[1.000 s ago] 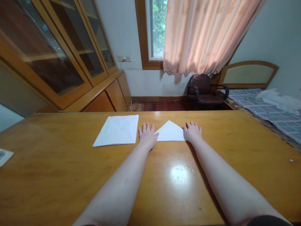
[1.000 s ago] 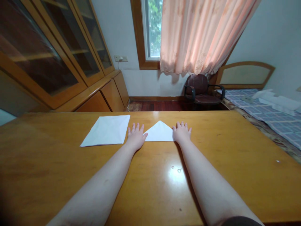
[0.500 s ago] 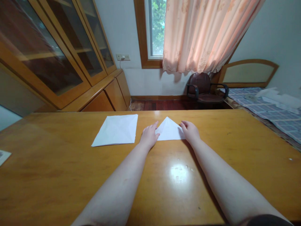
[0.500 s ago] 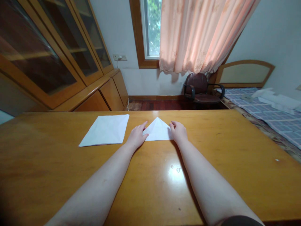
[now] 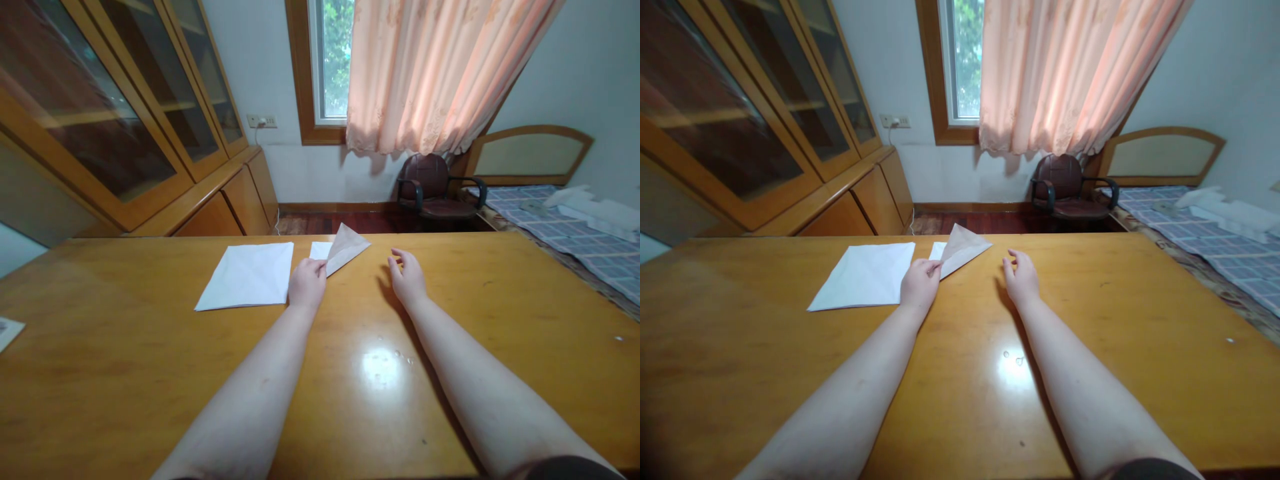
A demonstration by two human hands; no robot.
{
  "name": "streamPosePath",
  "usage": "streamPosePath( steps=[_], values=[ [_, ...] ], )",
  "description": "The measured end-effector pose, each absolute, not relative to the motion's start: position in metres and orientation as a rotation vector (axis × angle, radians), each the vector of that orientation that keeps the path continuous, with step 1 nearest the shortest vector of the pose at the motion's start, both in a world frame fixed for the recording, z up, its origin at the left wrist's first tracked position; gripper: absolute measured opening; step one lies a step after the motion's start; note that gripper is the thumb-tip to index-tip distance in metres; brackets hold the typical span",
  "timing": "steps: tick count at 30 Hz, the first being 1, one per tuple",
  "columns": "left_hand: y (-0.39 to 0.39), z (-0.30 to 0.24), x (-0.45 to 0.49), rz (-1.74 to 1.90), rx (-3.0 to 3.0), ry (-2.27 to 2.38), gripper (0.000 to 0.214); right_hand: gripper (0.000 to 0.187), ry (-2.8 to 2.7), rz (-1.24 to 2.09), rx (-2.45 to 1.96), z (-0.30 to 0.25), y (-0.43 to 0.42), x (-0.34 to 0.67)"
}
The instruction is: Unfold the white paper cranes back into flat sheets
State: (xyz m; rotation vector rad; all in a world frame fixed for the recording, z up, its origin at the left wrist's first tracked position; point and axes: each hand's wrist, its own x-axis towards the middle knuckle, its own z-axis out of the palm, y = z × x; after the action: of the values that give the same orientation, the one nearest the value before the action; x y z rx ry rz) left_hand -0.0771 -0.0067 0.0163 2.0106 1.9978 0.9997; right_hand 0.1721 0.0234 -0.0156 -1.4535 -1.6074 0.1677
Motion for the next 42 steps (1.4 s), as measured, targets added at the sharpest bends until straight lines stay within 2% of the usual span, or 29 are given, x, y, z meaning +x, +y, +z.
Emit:
streamPosePath(
  steps=[5, 12, 17, 19, 22, 27, 34, 37, 42],
  values=[
    [-0.009, 0.015, -0.071, 0.711, 2.241, 1.798, 0.032, 0.042, -1.579, 0.253, -1.489, -0.011, 0.02, 0.17],
    [-0.009, 0.0, -0.066, 0.28, 2.425, 1.594, 0.043, 0.041, -1.657, 0.079, -1.415, -0.001, 0.01, 0.168],
    [-0.011, -0.003, -0.064, 0.186, 2.421, 1.6, 0.048, 0.046, -2.239, 0.464, -1.206, -0.004, 0.009, 0.155],
    [-0.012, -0.002, -0.062, 0.171, 2.402, 1.609, 0.049, 0.048, -2.399, 0.549, -1.226, -0.007, 0.01, 0.151],
    [-0.013, -0.001, -0.059, 0.223, 2.332, 1.676, 0.053, 0.041, -2.365, 0.552, -1.356, -0.009, 0.011, 0.15],
    [-0.01, 0.006, -0.059, 0.572, 2.103, 1.763, 0.062, 0.034, -2.106, 0.557, -1.529, -0.005, 0.015, 0.157],
    [-0.003, 0.007, -0.066, 0.916, 1.862, 1.825, 0.052, 0.035, -2.083, 0.464, -1.602, -0.003, 0.016, 0.161],
    [-0.001, 0.002, -0.069, 0.842, 1.907, 1.925, 0.053, 0.031, -2.084, 0.431, -1.61, -0.003, 0.017, 0.161],
    [-0.002, -0.002, -0.071, 0.501, 2.061, 2.091, 0.056, 0.024, -2.179, 0.408, -1.534, -0.004, 0.017, 0.159]
  ],
)
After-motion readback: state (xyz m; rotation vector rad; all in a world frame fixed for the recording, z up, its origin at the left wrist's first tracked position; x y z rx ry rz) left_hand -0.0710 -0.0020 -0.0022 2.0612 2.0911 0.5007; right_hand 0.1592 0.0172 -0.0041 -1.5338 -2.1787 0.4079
